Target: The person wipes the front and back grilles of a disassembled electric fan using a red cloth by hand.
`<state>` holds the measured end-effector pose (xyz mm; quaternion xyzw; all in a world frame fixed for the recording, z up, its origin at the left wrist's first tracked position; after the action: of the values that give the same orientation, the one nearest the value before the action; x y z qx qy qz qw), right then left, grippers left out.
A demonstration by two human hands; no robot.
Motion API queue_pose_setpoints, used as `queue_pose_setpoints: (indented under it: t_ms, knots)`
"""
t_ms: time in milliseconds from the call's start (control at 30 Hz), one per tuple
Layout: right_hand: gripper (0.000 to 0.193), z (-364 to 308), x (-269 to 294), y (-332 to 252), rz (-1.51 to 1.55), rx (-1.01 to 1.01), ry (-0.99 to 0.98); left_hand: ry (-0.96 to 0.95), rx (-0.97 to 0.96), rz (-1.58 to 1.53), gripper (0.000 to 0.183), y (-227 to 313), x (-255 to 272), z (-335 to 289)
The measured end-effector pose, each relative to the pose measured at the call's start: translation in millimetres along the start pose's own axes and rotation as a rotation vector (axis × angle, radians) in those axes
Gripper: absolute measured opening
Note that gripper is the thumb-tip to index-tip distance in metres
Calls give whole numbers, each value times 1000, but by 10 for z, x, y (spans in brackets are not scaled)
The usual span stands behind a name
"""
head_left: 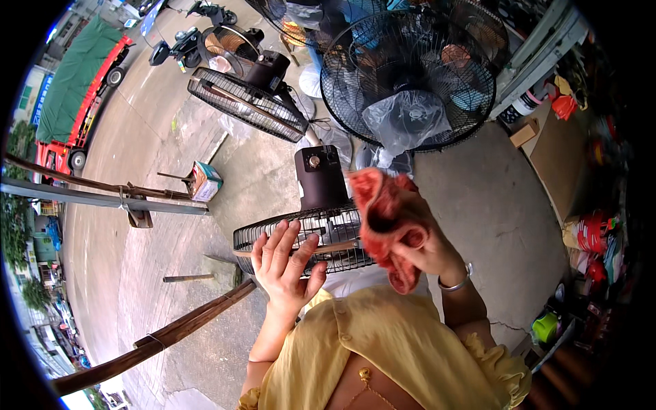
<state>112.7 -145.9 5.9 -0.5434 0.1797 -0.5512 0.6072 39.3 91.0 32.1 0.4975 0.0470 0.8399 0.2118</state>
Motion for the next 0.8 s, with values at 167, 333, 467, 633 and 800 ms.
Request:
queue_pose_setpoints:
  t_ms: [167, 333, 467, 633, 800]
  knots:
    - [44, -497, 214, 747, 527, -512, 188, 39, -36, 0, 32, -24, 11, 4]
    - [40, -588, 62, 1537, 909, -585, 263, 61, -62, 8, 31, -28, 0, 64]
    - [40, 6, -19, 293, 351, -150, -22, 125, -35, 14, 28, -107, -12, 64]
    - [50, 168, -172, -83, -159, 108, -5, 169, -80, -7, 31, -199, 5, 64]
    - [33, -797, 6, 935, -152, -133, 223, 190, -107, 6, 31, -150, -25, 18]
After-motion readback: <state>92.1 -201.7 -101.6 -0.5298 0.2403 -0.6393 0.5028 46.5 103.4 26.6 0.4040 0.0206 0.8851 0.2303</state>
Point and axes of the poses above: each hand's wrist, its own z-axis towards the middle knuckle, its own x-axis out of the back of the hand, y = z × x, the point moved 4 cm from there along z, towards the middle knuckle, and after that the axes turned 2 degrees about -z, right-handed, at the moved point
